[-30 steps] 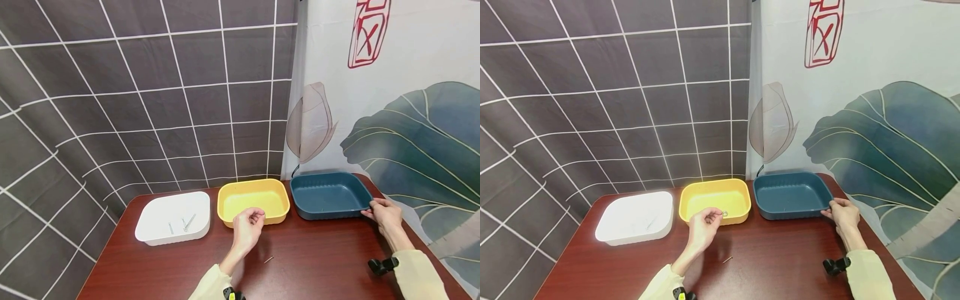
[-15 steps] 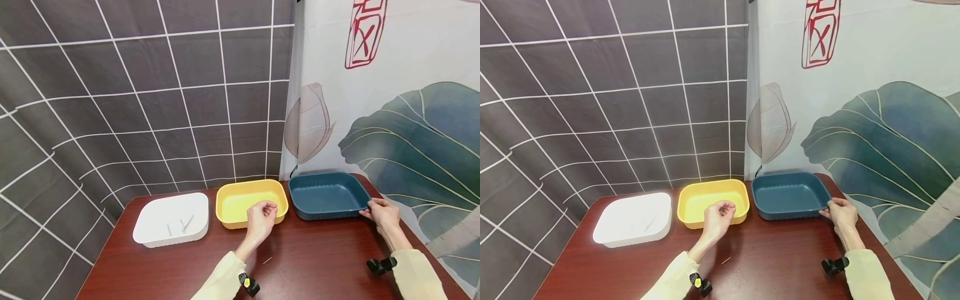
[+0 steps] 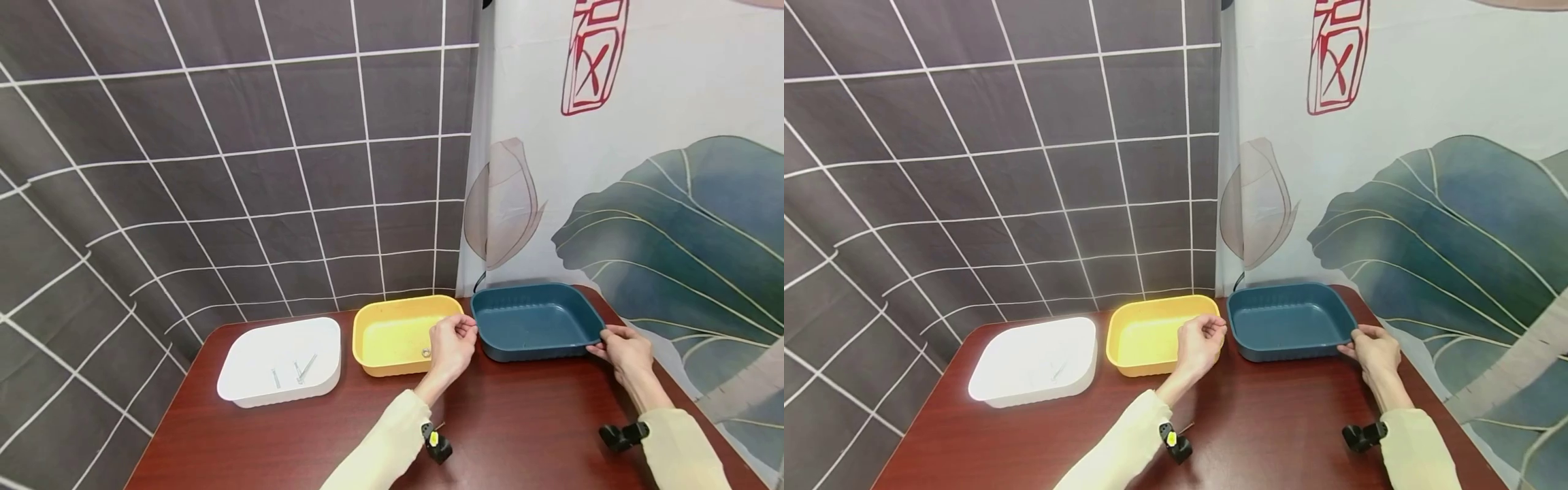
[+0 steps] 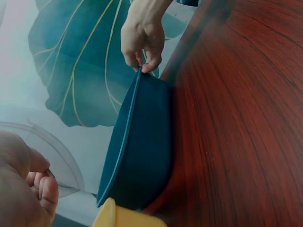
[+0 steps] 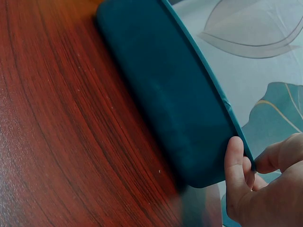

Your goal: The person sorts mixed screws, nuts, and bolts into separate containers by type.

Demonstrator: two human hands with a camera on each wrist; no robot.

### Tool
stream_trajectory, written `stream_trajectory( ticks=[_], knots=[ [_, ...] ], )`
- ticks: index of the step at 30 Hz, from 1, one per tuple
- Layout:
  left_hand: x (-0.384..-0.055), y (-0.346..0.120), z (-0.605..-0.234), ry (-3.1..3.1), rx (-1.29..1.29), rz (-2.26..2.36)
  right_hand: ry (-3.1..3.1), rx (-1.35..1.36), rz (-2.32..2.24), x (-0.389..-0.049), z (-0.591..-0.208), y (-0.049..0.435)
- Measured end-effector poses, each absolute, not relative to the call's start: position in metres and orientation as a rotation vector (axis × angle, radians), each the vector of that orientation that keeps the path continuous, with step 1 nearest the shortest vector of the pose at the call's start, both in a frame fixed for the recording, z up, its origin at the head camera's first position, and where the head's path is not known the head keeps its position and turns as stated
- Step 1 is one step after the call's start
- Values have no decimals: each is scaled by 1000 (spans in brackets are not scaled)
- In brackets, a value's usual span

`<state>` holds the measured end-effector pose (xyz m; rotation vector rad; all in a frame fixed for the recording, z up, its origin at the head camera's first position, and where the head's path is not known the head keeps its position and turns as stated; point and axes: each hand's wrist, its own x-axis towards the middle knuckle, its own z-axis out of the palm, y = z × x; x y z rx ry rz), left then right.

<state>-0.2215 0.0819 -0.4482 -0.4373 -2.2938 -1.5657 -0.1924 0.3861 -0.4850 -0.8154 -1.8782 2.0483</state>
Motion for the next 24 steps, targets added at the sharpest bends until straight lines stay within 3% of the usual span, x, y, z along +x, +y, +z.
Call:
stream_trajectory(
  ticks=[24],
  knots=[
    [-244,156,-459,-2414,-329,-1505,-1872,-825,2028,-193,-485,384]
  ],
)
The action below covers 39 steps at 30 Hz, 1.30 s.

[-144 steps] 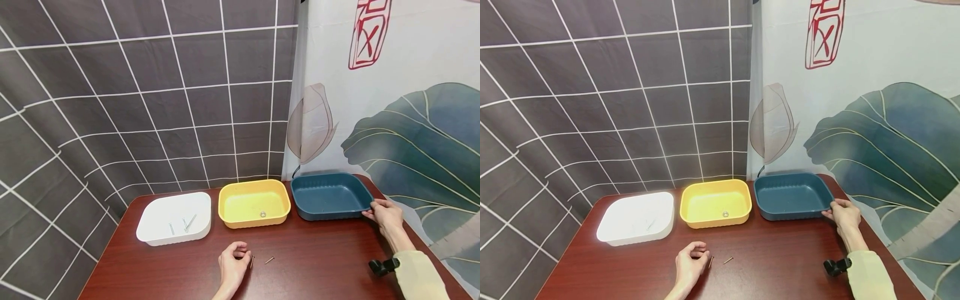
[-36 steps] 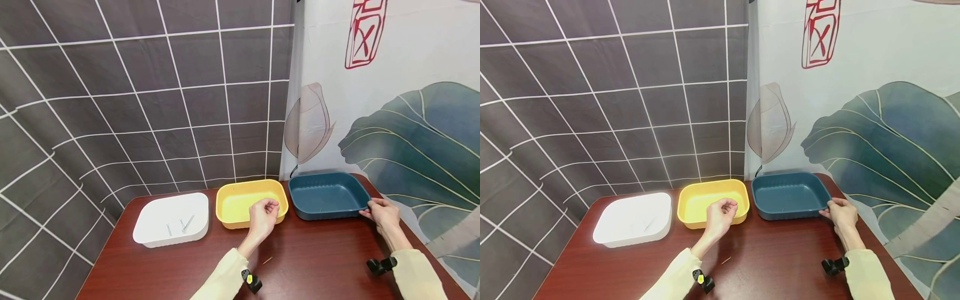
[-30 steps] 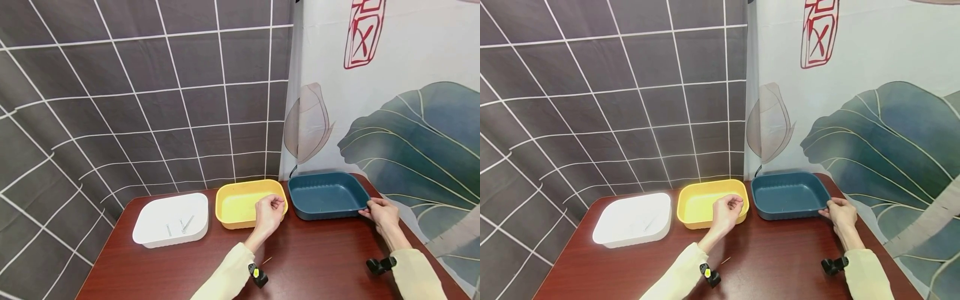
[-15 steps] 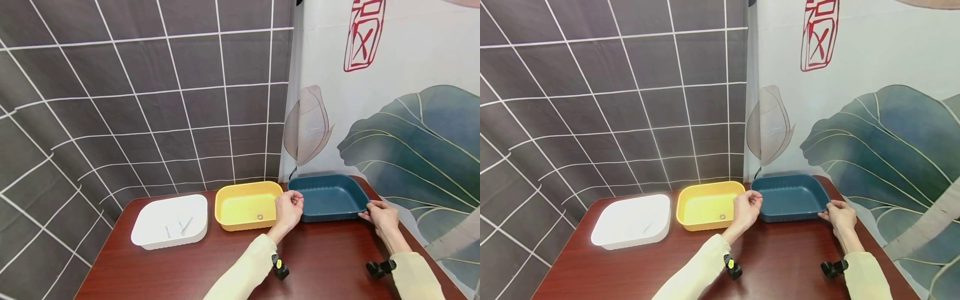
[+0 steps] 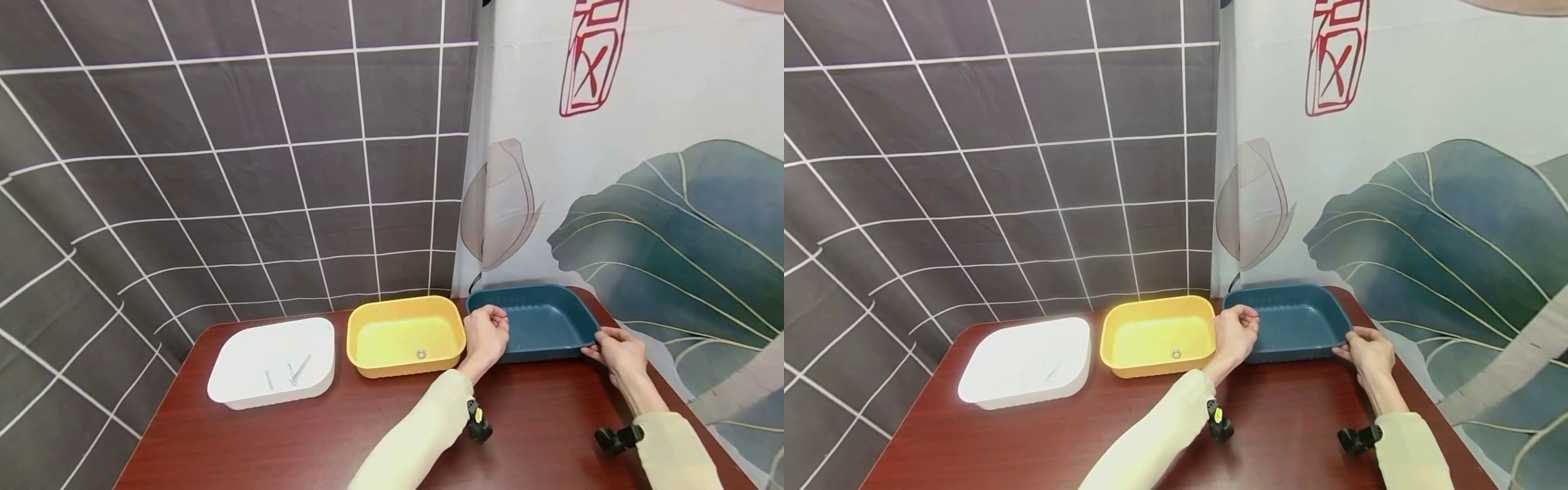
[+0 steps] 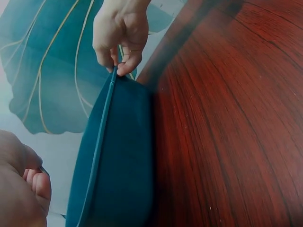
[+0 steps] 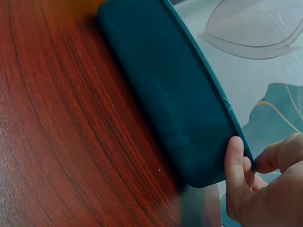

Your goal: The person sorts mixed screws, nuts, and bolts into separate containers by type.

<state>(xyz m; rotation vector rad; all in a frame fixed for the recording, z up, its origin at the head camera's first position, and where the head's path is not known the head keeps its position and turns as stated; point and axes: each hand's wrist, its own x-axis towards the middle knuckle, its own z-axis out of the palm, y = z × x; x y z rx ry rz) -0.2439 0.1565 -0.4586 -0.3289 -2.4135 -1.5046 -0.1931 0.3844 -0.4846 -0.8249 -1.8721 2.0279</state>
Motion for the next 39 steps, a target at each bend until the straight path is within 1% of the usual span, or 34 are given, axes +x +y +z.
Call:
stream_trajectory(
  ticks=[6,24,33,39],
  knots=[
    [-246,164,-462,-2393,-313,-1510,-1870,-828,1996,-194,-485,384],
    [-249,164,-472,-2405,-329,-1540,-1924,-816,1965,-193,-485,384],
    [-243,154,-473,-2402,-340,-1615,-1930,-827,1957,-193,-486,384],
    [-243,139,-474,-2334,-346,-1628,-1917,-828,1975,-193,-485,384]
  ],
)
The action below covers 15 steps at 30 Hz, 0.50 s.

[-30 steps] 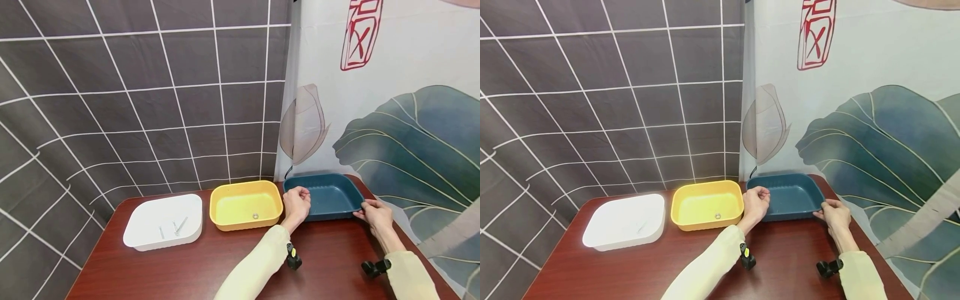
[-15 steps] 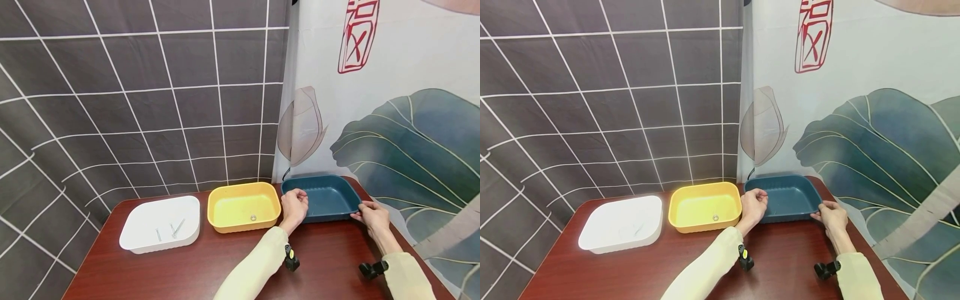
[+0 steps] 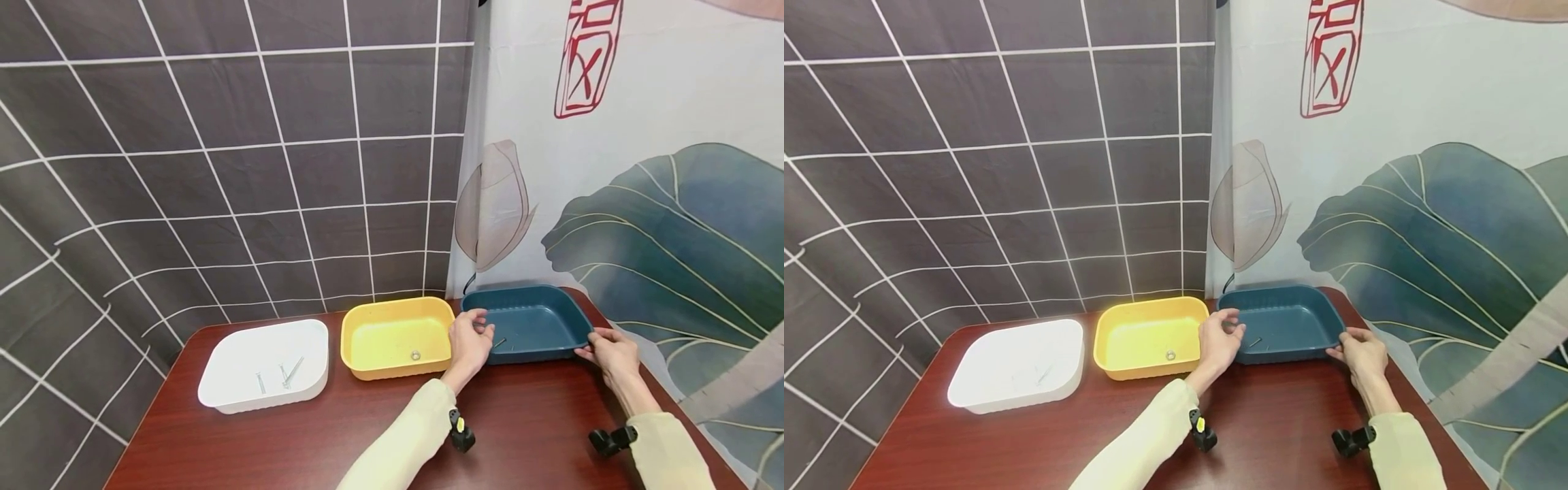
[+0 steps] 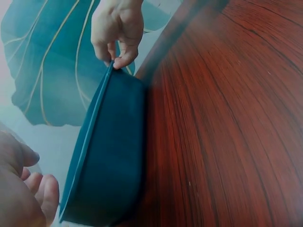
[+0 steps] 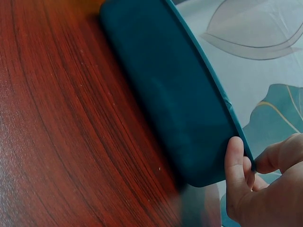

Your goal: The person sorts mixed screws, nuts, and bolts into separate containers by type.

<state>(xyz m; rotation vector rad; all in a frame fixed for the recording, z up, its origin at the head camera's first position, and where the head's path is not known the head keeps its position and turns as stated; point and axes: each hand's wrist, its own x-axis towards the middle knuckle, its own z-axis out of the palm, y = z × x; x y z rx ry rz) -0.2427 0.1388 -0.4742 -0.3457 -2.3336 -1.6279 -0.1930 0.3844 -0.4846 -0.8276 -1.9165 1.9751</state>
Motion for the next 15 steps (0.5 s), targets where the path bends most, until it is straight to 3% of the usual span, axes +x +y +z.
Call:
stream_trajectory(
  ticks=[15],
  knots=[
    [-226,73,-473,-2207,-308,-1713,-1950,-813,1967,-192,-485,386]
  ],
)
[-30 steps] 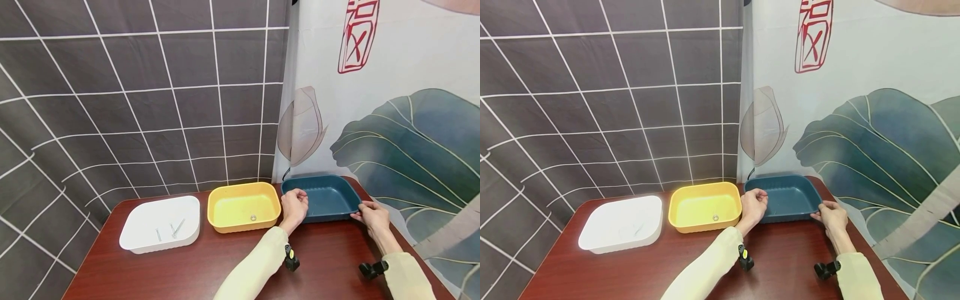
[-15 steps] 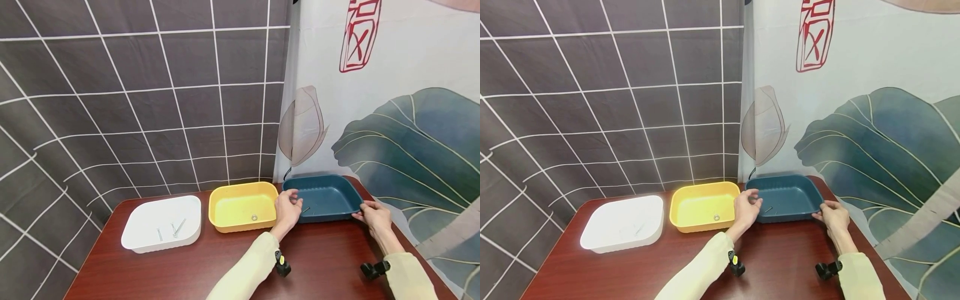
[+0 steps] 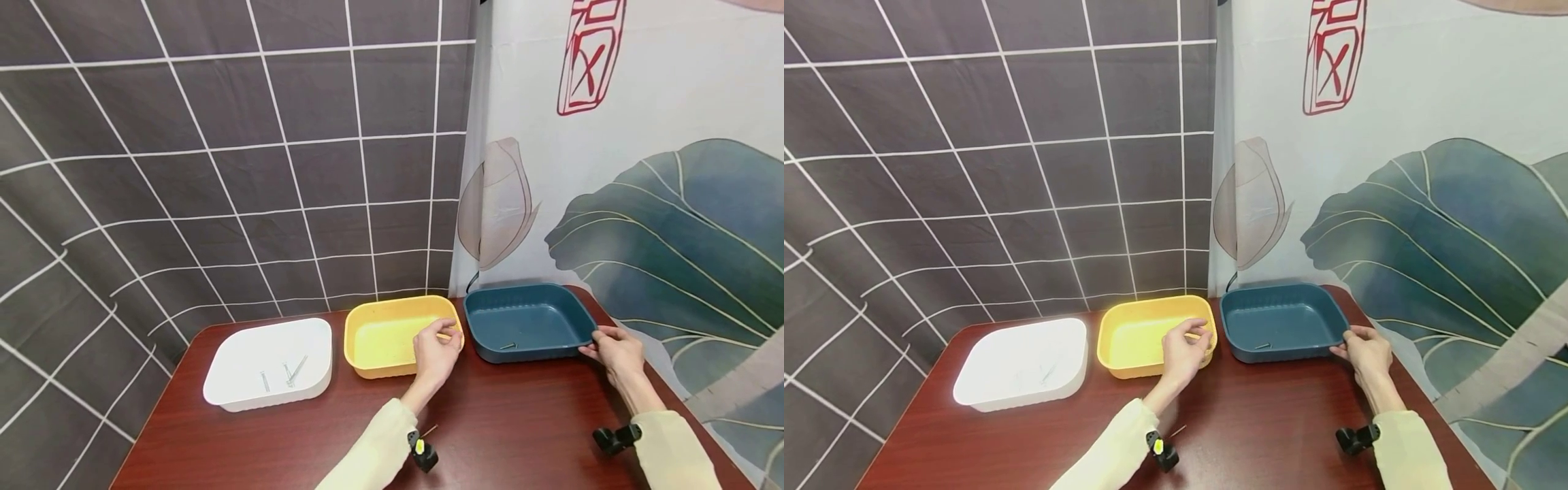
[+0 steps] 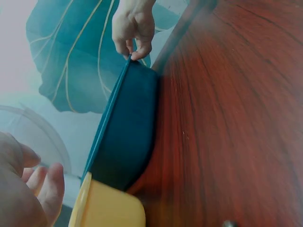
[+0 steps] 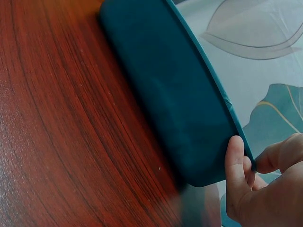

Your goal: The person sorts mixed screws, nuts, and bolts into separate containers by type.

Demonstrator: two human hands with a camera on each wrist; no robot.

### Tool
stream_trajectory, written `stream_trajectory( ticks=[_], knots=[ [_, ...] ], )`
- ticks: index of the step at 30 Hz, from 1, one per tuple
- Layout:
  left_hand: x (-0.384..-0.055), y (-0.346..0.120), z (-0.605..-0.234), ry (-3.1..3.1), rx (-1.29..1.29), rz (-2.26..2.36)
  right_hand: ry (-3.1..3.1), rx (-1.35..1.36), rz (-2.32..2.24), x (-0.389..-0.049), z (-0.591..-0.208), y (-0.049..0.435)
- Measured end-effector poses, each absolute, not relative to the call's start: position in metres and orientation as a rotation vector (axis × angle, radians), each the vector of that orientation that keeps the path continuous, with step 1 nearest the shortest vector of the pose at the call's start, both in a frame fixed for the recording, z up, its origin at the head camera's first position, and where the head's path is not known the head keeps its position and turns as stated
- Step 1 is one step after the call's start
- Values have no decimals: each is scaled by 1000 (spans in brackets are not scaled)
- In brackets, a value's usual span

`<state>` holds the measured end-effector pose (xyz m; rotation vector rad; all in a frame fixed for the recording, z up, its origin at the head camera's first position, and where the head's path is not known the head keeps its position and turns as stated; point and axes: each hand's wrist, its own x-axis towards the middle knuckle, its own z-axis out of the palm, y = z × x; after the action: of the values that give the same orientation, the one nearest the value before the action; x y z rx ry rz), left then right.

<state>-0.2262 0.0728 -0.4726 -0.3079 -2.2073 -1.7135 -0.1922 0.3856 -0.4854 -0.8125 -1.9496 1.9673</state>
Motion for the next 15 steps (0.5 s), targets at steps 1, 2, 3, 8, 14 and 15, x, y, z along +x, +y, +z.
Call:
stream_trajectory(
  ticks=[1,2,3,8,14,15],
  knots=[
    [-224,67,-473,-2195,-309,-1741,-1941,-809,1978,-192,-485,386],
    [-222,62,-473,-2185,-302,-1774,-1935,-809,1983,-193,-484,386],
    [-221,57,-474,-2166,-305,-1812,-1932,-807,1986,-193,-483,386],
    [-210,37,-475,-2154,-253,-1894,-1942,-833,1972,-192,-482,387],
    [-194,19,-480,-2151,-257,-1900,-1920,-847,1999,-193,-484,386],
    [-192,17,-481,-2149,-261,-1890,-1911,-848,2007,-193,-485,386]
  ],
)
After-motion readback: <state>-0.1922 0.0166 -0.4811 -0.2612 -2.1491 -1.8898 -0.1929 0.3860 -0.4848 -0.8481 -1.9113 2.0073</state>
